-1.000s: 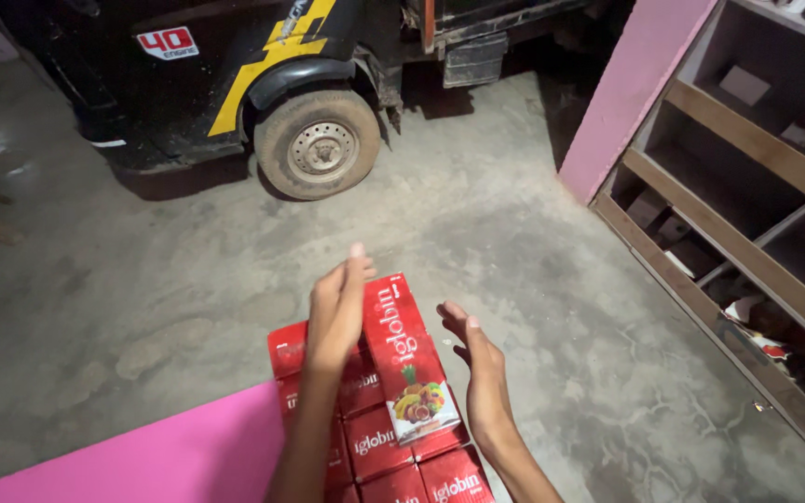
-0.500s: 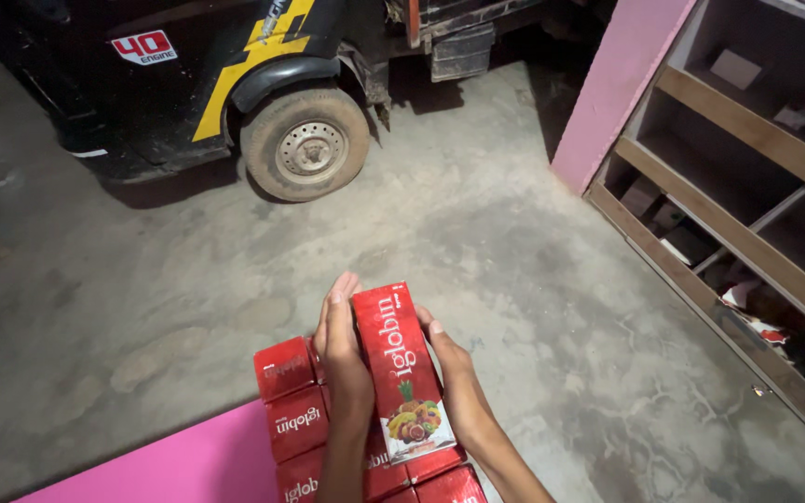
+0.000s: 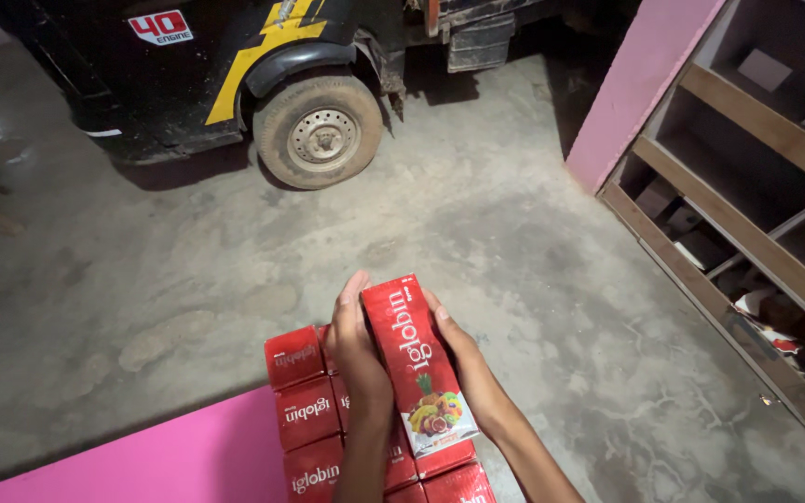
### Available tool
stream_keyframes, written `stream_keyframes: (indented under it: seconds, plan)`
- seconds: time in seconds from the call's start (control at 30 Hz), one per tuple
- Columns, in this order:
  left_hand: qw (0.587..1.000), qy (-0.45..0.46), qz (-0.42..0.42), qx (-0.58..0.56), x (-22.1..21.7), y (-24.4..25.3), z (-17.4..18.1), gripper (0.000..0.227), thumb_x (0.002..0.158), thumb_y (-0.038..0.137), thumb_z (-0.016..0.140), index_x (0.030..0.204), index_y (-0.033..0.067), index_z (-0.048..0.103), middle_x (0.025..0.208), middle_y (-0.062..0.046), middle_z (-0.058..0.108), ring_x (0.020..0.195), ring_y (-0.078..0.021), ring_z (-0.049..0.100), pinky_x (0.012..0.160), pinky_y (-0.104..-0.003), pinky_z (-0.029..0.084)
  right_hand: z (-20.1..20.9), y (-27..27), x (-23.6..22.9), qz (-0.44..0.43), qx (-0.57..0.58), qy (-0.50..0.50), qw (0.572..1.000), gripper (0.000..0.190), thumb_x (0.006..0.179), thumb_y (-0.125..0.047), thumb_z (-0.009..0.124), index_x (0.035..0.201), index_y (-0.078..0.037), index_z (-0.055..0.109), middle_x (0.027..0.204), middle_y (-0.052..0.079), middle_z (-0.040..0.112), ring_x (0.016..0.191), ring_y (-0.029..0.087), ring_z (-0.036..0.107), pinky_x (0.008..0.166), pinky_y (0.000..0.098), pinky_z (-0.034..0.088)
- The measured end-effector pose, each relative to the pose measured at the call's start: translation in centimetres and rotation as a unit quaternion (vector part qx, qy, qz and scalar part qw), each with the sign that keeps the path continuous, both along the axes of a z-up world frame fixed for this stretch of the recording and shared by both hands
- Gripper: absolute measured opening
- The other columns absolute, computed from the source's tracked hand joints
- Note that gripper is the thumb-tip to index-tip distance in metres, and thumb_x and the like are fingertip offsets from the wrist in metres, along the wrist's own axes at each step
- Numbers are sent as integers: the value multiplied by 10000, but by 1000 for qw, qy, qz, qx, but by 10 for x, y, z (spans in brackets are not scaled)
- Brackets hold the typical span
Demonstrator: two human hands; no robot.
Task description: The person takes red syrup boxes from a wooden shelf by hand and stacks them onto a pink table, then rearranges the boxes to form a neat block.
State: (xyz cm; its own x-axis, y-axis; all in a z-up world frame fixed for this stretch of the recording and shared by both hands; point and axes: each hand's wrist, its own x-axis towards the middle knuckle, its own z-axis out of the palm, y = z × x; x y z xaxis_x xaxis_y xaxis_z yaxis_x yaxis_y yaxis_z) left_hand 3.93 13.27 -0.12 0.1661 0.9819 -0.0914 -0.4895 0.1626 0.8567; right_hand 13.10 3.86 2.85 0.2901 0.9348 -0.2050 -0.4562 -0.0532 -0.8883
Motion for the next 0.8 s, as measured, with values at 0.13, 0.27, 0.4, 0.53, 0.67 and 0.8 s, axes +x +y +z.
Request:
stream_keyframes:
  seconds: [0.13, 0.27, 0.4, 0.53, 0.67, 0.8]
  plan:
    - [980, 171, -9, 106, -8, 6, 22, 495, 1032, 358, 446, 1287, -7, 662, 1203, -52, 719, 1111, -109, 650, 973, -270, 472, 0, 7, 1, -14, -13, -6, 1000, 700, 997, -511, 386, 1574, -115, 379, 1599, 71, 474, 1442, 195, 470, 1172, 339, 343]
    - [908, 288, -219, 209, -19, 41, 32, 516, 1037, 433, 469, 985, -16, 716, 785, -118, 720, 742, -163, 634, 735, -340, 524, 0, 12, 4, -38, -8, -81, 996, 676, 1012, -484, 405, 1549, -73, 421, 1581, 76, 497, 1430, 175, 479, 1168, 314, 344]
    - [848, 402, -279, 205, -13, 71, 21, 635, 1035, 481, 511, 743, -64, 653, 652, -107, 664, 649, -141, 581, 664, -361, 506, 6, 5, 3, -45, -53, -130, 989, 653, 987, -442, 457, 1528, -77, 454, 1512, 93, 568, 1360, 184, 542, 1125, 312, 385]
    - [851, 396, -286, 192, -12, 79, 7, 634, 988, 499, 525, 650, -25, 638, 577, -28, 617, 595, -106, 547, 604, -337, 480, 6, -23, -9, -64, -25, -170, 983, 651, 1001, -436, 458, 1512, -34, 476, 1496, 113, 592, 1349, 188, 556, 1112, 309, 393]
    - [857, 393, -283, 176, -11, 81, -5, 667, 998, 505, 523, 614, -39, 567, 552, -10, 517, 566, -113, 473, 552, -356, 444, 5, -49, -29, -104, -26, -155, 982, 688, 996, -473, 374, 1515, -36, 480, 1452, 137, 633, 1298, 221, 605, 1083, 323, 427]
    - [859, 399, -266, 178, -10, 80, -8, 666, 1006, 500, 516, 616, -40, 528, 545, -23, 473, 567, -114, 453, 544, -365, 439, 0, -49, -41, -130, -30, -108, 985, 714, 1001, -490, 280, 1504, -17, 461, 1447, 134, 632, 1292, 210, 619, 1078, 324, 444]
